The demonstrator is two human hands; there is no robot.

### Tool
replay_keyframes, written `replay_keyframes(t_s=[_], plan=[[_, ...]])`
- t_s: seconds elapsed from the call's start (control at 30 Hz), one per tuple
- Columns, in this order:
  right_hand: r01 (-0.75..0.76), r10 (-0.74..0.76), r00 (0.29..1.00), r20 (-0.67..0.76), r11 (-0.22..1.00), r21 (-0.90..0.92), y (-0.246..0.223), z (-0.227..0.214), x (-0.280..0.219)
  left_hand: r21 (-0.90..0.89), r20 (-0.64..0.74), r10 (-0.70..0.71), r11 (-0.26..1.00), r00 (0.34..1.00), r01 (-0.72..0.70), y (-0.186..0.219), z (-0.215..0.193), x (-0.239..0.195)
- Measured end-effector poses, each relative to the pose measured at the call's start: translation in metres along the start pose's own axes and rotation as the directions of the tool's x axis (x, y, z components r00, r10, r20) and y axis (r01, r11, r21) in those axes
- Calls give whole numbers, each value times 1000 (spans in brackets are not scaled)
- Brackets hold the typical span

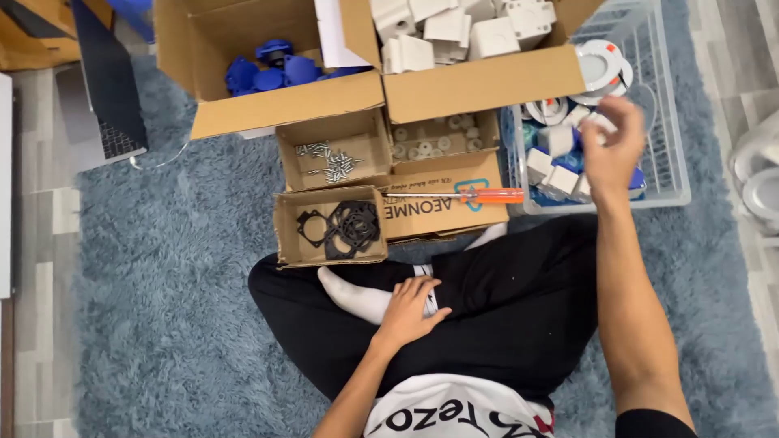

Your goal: The person sits on the floor and assembles electrical components. They pick up a blue plastic part and a white plastic housing, fit them together, and then use a screwdriver to tighten screws into the blue part to secure the assembly.

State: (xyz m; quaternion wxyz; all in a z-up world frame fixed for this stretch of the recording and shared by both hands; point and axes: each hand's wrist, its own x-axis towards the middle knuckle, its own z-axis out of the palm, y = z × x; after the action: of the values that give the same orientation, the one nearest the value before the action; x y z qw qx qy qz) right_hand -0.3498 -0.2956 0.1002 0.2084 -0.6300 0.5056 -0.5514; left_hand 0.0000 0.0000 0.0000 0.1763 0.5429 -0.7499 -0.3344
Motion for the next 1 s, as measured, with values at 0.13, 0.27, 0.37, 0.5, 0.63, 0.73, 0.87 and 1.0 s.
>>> replay_keyframes(t_s=[0.13,0.27,0.37,0.5,0.63,0.73,0.87,1.0], plan=[[315,-314,947,-74,949,6,-118,13,35,45,-8,1,999,1000,-1,-2,2,1],[469,-465,879,100,883,-17,-181,38,72,52,-3,9,999,1000,-8,-1,3,2],[503,-479,843,244,863,-44,-183,78,107,70,-37,31,997,999,-28,-2,5,1],[503,-342,794,503,834,-227,-187,136,149,85,-44,33,996,998,-29,-3,6,1],[440,-202,731,652,870,-223,-181,184,176,70,-25,11,997,1000,-9,-2,1,2],[589,-204,680,704,724,-359,-154,212,192,44,13,-21,999,1000,21,-3,-2,4],[434,16,717,697,772,-464,-145,219,193,0,64,-33,999,997,33,-3,-3,4],[391,-87,737,671,864,-317,-141,207,192,3,46,-19,1000,999,19,-6,-1,3]])
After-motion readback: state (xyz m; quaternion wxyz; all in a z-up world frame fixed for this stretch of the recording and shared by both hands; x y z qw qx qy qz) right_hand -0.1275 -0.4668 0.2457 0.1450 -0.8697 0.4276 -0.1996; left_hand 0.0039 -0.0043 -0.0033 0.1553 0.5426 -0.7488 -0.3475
